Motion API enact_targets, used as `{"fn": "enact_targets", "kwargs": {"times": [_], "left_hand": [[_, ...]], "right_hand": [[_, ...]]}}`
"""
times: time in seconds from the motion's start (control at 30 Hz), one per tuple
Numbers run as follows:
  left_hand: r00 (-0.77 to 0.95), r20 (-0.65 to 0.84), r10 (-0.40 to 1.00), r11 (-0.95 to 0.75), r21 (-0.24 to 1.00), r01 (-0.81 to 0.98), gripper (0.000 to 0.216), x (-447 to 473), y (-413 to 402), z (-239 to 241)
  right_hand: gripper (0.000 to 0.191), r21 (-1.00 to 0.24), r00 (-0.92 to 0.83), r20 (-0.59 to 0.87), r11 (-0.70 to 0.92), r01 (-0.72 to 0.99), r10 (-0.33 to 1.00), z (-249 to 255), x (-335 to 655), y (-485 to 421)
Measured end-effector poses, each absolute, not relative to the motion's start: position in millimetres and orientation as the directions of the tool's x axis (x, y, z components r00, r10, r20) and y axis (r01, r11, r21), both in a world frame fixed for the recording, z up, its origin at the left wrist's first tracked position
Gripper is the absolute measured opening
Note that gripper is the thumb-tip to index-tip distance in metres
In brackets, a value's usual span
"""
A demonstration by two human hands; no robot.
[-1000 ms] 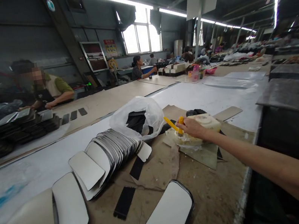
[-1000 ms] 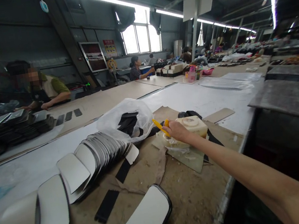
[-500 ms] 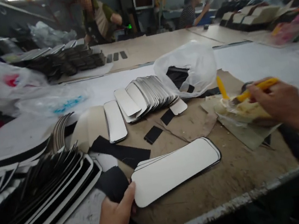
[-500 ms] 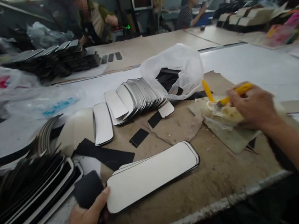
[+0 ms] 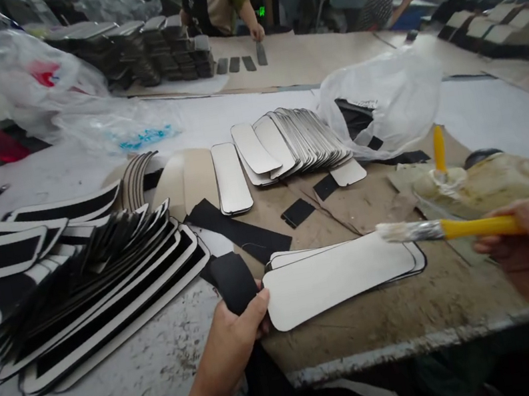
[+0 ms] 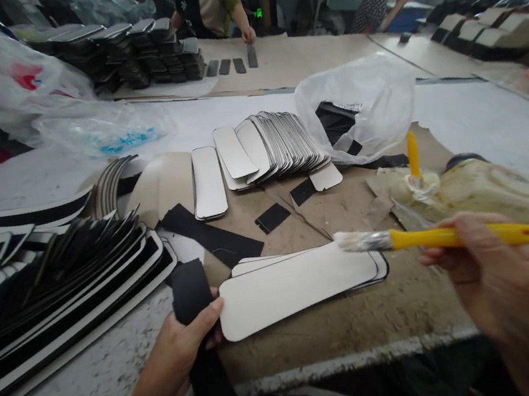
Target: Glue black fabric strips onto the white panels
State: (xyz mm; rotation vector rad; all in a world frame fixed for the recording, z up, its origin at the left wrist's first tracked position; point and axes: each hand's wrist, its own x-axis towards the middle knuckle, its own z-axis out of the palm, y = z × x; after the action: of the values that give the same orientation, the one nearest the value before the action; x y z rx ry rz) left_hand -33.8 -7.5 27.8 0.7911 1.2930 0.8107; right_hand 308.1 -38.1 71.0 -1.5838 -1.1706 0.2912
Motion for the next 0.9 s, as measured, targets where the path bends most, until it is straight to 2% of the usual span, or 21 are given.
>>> {"fn": "enact_targets", "kwargs": {"times": [0.03,0.07,0.1,0.17,0.27,0.4,0.53,0.67,0.9], "left_hand": [[0.114,-0.491,0.864,0.5,0.863,-0.073,0.029,-35,-8,26],[0.131,-0.484,0.865,0.496,0.866,-0.072,0.029,-36,-8,25],[0.144,-0.476,0.868,0.489,0.87,-0.071,0.028,-37,-8,24],[0.161,-0.46,0.873,0.475,0.878,-0.065,0.028,-38,-8,21],[0.178,-0.444,0.878,0.46,0.886,-0.064,0.027,-40,-9,17],[0.18,-0.424,0.887,0.435,0.9,-0.021,0.028,-43,-11,12],[0.145,-0.4,0.905,0.399,0.916,0.038,0.03,-45,-13,7],[0.088,-0.402,0.911,0.399,0.915,0.059,0.036,-44,-14,1],[0.071,-0.424,0.903,0.419,0.905,0.078,0.037,-43,-14,-2]], "right_hand": [[0.011,-0.946,0.545,0.226,0.048,0.321,0.807,71,278,-39],[0.011,-0.984,0.527,0.135,0.053,0.169,0.839,71,250,-40],[0.013,-0.995,0.461,0.084,0.053,0.081,0.883,70,225,-39],[0.016,-0.999,0.358,0.043,0.034,0.031,0.933,64,188,-38],[0.02,-0.991,0.285,0.049,0.011,0.135,0.957,53,167,-38],[0.02,-0.936,0.298,0.123,0.011,0.352,0.947,51,175,-40],[0.016,-0.792,0.341,0.257,-0.005,0.61,0.904,64,194,-48],[0.013,-0.658,0.329,0.355,-0.017,0.753,0.875,72,217,-56],[0.005,-0.379,0.133,0.565,0.113,0.918,0.814,77,239,-58]]}}
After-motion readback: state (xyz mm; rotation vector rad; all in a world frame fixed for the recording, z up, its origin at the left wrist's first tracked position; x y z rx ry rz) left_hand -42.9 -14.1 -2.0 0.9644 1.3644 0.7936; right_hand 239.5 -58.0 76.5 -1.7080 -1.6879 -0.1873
